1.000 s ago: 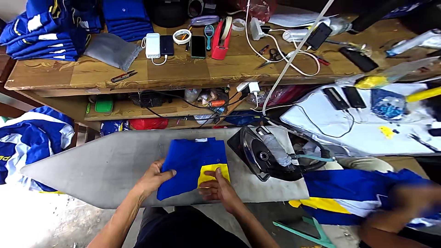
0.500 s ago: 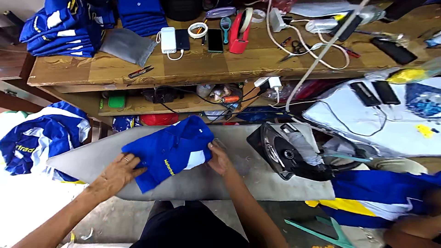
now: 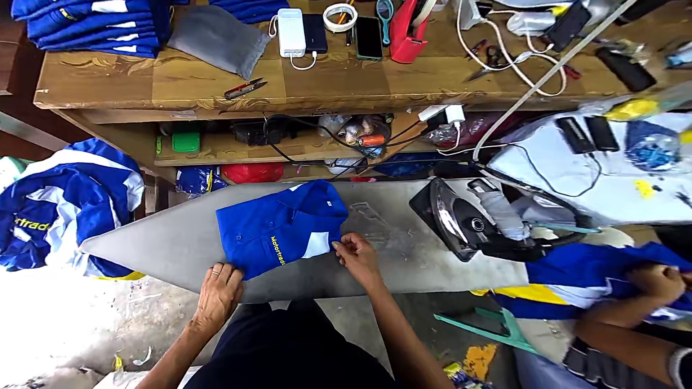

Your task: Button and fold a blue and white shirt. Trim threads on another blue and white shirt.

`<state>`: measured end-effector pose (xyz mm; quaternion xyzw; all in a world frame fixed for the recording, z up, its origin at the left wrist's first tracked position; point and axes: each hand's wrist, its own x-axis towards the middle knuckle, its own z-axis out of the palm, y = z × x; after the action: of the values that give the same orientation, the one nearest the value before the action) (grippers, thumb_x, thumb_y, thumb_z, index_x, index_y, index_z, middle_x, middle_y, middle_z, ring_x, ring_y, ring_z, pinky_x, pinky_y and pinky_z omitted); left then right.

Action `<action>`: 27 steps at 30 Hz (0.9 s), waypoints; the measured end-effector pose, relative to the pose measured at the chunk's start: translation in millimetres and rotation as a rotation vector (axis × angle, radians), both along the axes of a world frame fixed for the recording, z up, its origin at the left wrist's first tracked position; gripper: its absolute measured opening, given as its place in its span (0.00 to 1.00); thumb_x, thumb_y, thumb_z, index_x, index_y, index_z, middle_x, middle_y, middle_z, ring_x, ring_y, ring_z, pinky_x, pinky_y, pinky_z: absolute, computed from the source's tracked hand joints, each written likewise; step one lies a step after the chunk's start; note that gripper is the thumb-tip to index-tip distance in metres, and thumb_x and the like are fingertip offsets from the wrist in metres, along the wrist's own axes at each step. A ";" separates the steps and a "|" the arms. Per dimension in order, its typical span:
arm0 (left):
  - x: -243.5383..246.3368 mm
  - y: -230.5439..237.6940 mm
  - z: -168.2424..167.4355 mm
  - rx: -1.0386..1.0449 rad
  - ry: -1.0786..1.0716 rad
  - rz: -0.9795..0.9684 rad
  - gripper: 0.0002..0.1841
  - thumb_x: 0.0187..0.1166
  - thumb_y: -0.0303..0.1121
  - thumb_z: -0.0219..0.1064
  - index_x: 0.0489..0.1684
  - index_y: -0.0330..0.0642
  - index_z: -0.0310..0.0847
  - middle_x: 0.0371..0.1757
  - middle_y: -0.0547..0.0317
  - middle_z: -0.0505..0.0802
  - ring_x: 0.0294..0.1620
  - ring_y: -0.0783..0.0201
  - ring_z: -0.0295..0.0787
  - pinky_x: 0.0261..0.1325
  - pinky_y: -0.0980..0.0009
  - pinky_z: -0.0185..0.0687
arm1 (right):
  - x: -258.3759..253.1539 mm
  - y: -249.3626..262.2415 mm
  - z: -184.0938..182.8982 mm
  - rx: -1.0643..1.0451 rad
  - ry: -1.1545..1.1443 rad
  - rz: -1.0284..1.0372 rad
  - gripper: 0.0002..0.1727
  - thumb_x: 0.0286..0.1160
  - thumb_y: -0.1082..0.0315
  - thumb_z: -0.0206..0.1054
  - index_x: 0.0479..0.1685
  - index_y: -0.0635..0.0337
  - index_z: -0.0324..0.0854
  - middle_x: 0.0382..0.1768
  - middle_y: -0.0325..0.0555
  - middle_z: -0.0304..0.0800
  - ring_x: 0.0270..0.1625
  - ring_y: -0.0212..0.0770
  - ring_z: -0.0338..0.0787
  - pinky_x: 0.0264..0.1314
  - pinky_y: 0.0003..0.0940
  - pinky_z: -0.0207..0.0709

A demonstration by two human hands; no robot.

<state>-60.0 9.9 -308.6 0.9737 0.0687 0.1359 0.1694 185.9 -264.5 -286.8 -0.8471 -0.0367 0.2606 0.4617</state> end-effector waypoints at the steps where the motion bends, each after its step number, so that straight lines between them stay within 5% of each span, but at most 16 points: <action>1: -0.7 1.9 -2.1 0.003 -0.014 -0.008 0.10 0.78 0.34 0.60 0.36 0.43 0.88 0.38 0.49 0.91 0.46 0.46 0.90 0.50 0.52 0.85 | -0.7 3.9 0.4 0.027 0.009 -0.024 0.10 0.78 0.67 0.71 0.47 0.64 0.81 0.27 0.41 0.88 0.23 0.32 0.88 0.29 0.29 0.86; 5: -3.8 5.0 -9.3 -0.018 -0.060 -0.061 0.10 0.79 0.31 0.59 0.35 0.44 0.89 0.38 0.53 0.93 0.46 0.49 0.90 0.51 0.55 0.85 | 4.8 2.4 -8.2 0.087 -0.059 -0.056 0.05 0.78 0.72 0.69 0.43 0.65 0.80 0.27 0.40 0.87 0.26 0.32 0.90 0.32 0.28 0.88; 8: -8.6 6.7 -11.3 -0.056 -0.050 -0.076 0.11 0.78 0.29 0.59 0.34 0.43 0.90 0.39 0.52 0.94 0.46 0.48 0.91 0.51 0.55 0.86 | 3.1 1.5 -15.9 -0.115 -0.233 0.076 0.09 0.76 0.68 0.69 0.43 0.66 0.84 0.29 0.45 0.88 0.30 0.36 0.89 0.37 0.34 0.86; 11: -14.8 13.4 -5.6 -0.046 0.027 -0.033 0.11 0.78 0.31 0.60 0.35 0.43 0.91 0.39 0.50 0.94 0.46 0.46 0.92 0.49 0.52 0.87 | 11.0 0.7 -5.6 -0.252 -0.200 0.192 0.13 0.72 0.69 0.72 0.50 0.69 0.85 0.41 0.56 0.90 0.43 0.47 0.90 0.52 0.46 0.83; 14: -17.2 18.3 7.5 -0.135 0.166 0.029 0.09 0.74 0.32 0.64 0.37 0.42 0.91 0.43 0.46 0.93 0.51 0.43 0.91 0.54 0.49 0.88 | 34.8 -6.8 0.2 -0.093 0.009 0.088 0.16 0.80 0.74 0.63 0.64 0.69 0.80 0.50 0.54 0.90 0.45 0.42 0.93 0.51 0.40 0.89; 17: -14.8 19.6 21.5 -0.258 0.219 0.181 0.10 0.73 0.33 0.65 0.39 0.39 0.91 0.44 0.45 0.93 0.52 0.44 0.91 0.57 0.48 0.86 | 56.4 4.7 11.6 0.110 0.198 -0.131 0.20 0.94 0.60 0.53 0.69 0.65 0.77 0.52 0.53 0.91 0.46 0.45 0.94 0.48 0.41 0.90; 19: -9.6 18.0 29.1 -0.332 0.224 0.322 0.11 0.76 0.33 0.63 0.43 0.36 0.90 0.42 0.45 0.93 0.47 0.47 0.92 0.54 0.49 0.88 | 63.3 13.0 15.6 0.122 0.276 -0.146 0.27 0.94 0.47 0.50 0.71 0.60 0.76 0.51 0.52 0.91 0.45 0.46 0.94 0.47 0.42 0.89; 23: 3.8 16.3 33.9 -0.474 0.275 0.527 0.17 0.83 0.36 0.61 0.61 0.33 0.85 0.47 0.46 0.94 0.44 0.53 0.94 0.53 0.52 0.89 | 62.7 25.7 16.0 0.038 0.253 -0.007 0.29 0.85 0.45 0.64 0.72 0.57 0.77 0.52 0.54 0.90 0.45 0.46 0.93 0.47 0.43 0.88; 27: 19.8 18.3 35.0 -0.681 0.358 0.643 0.21 0.87 0.43 0.61 0.65 0.36 0.83 0.48 0.49 0.96 0.44 0.59 0.95 0.55 0.56 0.89 | 67.7 32.9 10.3 -0.049 0.211 0.080 0.30 0.76 0.46 0.74 0.66 0.59 0.79 0.48 0.54 0.90 0.43 0.45 0.92 0.46 0.43 0.88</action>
<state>-40.2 28.3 -273.6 0.8007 0.4336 -0.0180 0.4129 253.6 -231.6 -276.5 -0.8238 -0.0150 0.3674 0.4313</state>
